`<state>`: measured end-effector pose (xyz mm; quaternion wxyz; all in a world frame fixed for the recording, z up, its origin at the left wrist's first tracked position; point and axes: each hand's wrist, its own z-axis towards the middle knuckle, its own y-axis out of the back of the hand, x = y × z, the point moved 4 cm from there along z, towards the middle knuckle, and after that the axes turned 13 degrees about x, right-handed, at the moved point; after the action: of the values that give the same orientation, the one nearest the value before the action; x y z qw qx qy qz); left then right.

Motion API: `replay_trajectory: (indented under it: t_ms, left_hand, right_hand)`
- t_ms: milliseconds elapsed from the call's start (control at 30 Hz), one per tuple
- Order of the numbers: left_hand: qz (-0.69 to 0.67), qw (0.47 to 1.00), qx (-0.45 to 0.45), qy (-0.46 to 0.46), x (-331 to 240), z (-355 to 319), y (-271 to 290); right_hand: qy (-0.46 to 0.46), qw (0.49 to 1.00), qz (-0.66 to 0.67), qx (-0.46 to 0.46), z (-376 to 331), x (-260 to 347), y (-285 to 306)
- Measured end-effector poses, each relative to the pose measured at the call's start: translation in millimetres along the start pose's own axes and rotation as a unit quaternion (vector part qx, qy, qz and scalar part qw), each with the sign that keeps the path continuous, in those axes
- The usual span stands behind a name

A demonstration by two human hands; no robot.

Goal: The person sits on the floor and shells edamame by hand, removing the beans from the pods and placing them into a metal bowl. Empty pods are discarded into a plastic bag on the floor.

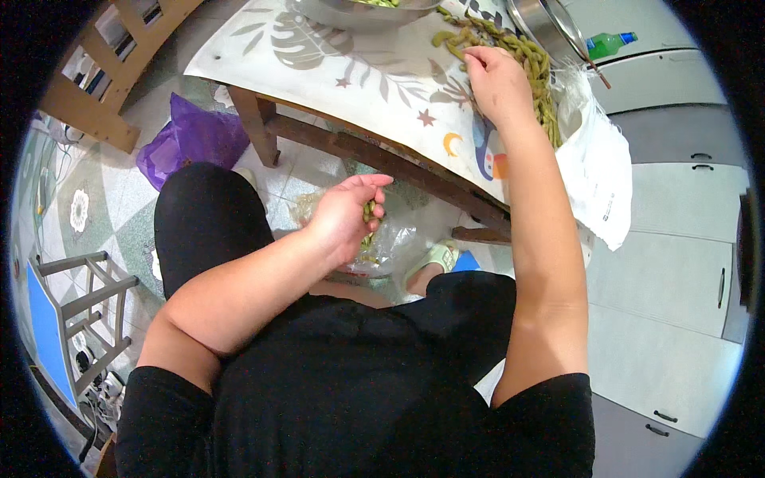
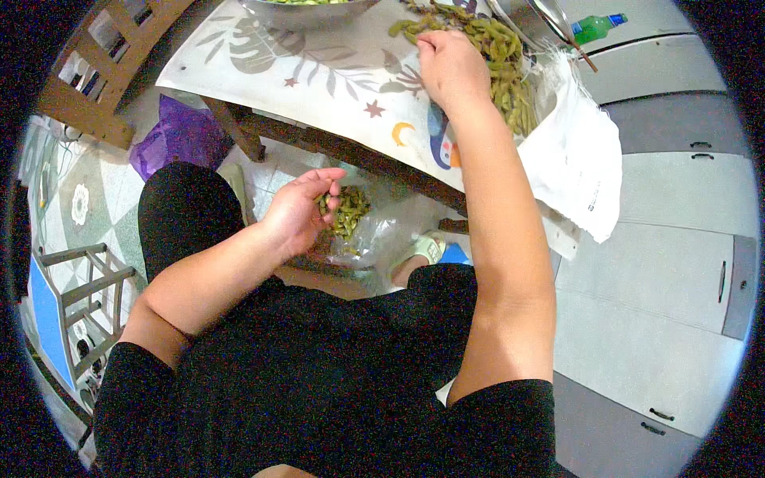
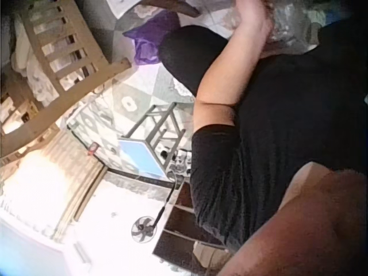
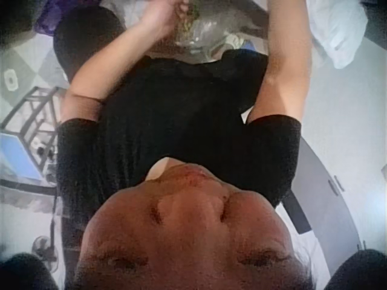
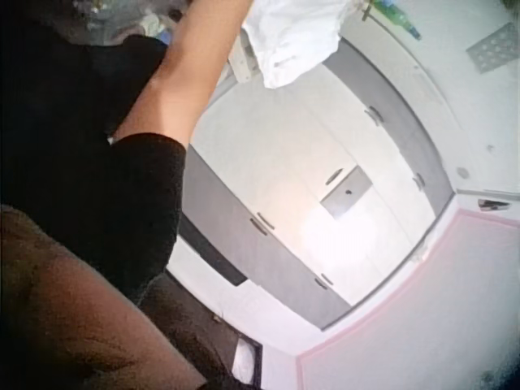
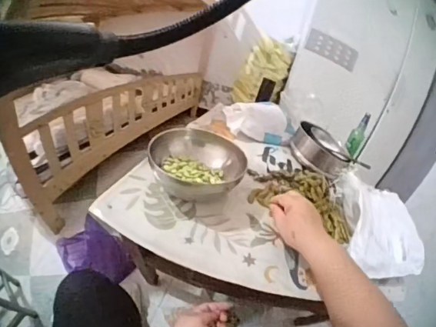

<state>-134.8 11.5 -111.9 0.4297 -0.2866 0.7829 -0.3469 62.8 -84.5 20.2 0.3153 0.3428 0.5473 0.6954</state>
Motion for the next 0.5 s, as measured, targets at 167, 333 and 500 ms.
replay_trajectory:
  t_ms: [167, 333, 500]
  left_hand:
    - [-0.007, 0.999, 0.036, 0.029, -3.3, -0.2, -2.0]
    - [0.009, 0.999, 0.039, 0.03, -4.0, -3.8, -3.8]
    - [0.049, 0.997, 0.058, -0.022, -9.5, -11.6, -11.5]
  right_hand:
    - [-0.063, 0.992, -0.106, 0.038, 15.2, -10.4, -11.5]
    - [0.101, 0.977, -0.11, -0.151, -16.4, 21.9, 19.4]
    - [-0.101, 0.891, 0.44, 0.052, -90.5, 54.9, 21.1]
